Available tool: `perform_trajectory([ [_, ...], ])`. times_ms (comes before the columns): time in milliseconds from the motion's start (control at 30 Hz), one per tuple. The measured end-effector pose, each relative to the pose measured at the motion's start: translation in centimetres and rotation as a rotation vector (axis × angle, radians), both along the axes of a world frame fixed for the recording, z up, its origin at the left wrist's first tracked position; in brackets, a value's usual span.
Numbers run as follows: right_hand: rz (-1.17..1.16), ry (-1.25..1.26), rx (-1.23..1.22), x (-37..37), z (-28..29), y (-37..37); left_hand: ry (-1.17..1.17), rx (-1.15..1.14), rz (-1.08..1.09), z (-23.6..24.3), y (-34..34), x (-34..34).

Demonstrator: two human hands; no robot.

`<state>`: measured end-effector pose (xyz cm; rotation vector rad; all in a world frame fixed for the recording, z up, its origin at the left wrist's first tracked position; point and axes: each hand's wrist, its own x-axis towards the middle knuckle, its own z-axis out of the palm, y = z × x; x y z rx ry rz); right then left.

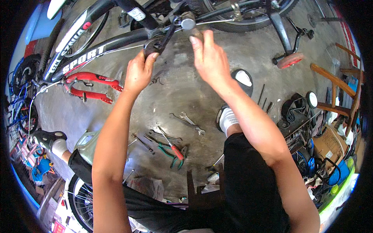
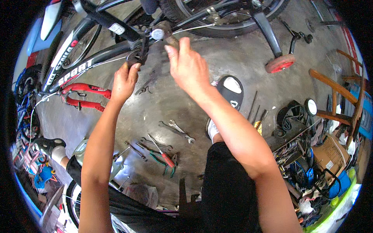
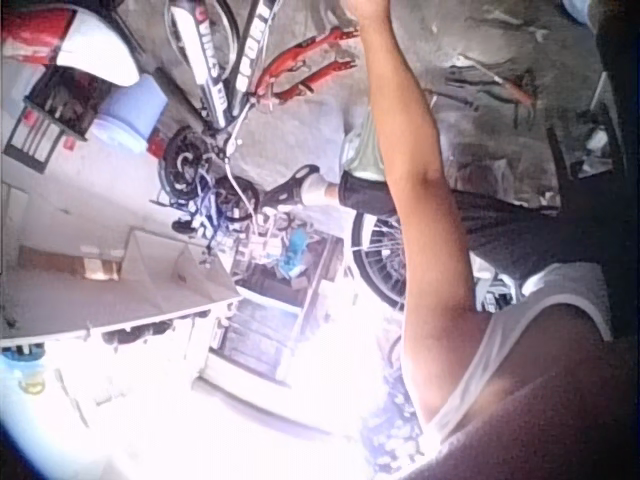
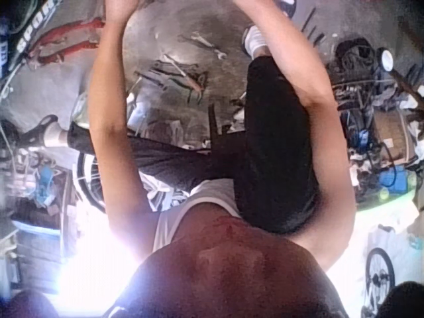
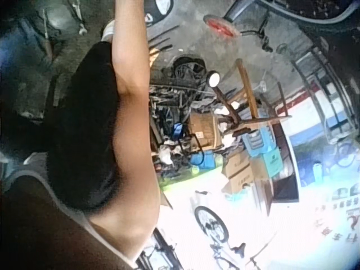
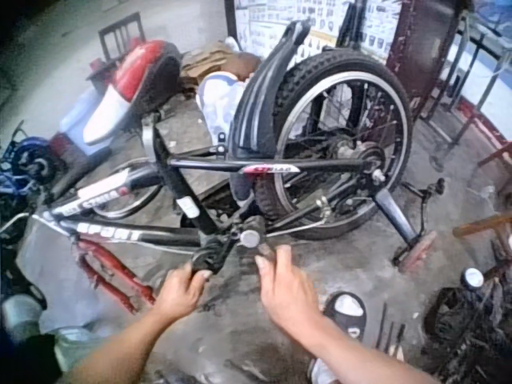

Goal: The person removes a pedal and disassembles the bottom bracket of a bicycle frame using a wrench and a screwdriver while seated on the floor.

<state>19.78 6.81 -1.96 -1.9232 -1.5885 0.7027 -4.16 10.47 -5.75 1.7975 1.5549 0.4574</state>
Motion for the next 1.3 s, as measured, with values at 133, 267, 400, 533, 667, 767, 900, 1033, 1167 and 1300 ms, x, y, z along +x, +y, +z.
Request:
perform_trajectory([
  [133,-0.088,0.172,-0.008,-1.6,0.7,-0.2,-0.026,0.003,0.004,0.2,-0.1,0.2],
  [267,-0.012,0.148,0.013,-0.7,-0.7,-0.5,-0.062,-0.022,0.021,0.1,-0.4,0.7],
  [400,0.084,0.045,0.071,0.7,-1.3,0.0,-0.057,-0.029,0.019,0.1,-0.4,0.6],
  [533,0.094,0.014,0.024,0.7,-1.1,0.0,-0.016,0.057,0.000,0.5,-0.6,0.6],
  [667,0.089,0.071,-0.008,0.5,-0.6,0.0,0.022,0.034,0.019,0.9,-1.1,0.8],
  [767,0.076,0.044,0.025,0.6,-0.7,-0.2,0.032,0.042,0.005,0.8,-1.0,1.1],
  [900,0.080,0.049,0.012,0.6,-0.9,-0.3,0.039,0.148,-0.024,-0.1,-1.1,1.0],
  [1033,0.079,0.066,0.018,0.7,-1.3,-0.4,0.025,0.165,-0.052,-0.4,-1.2,1.0],
  [1167,0.083,0.091,-0.008,0.9,-1.4,-0.7,0.040,0.181,-0.095,-0.6,-1.1,0.6],
  [1300,0.083,0.090,0.028,1.0,-1.9,-0.8,0.094,0.082,-0.074,-0.3,-1.3,0.8],
])
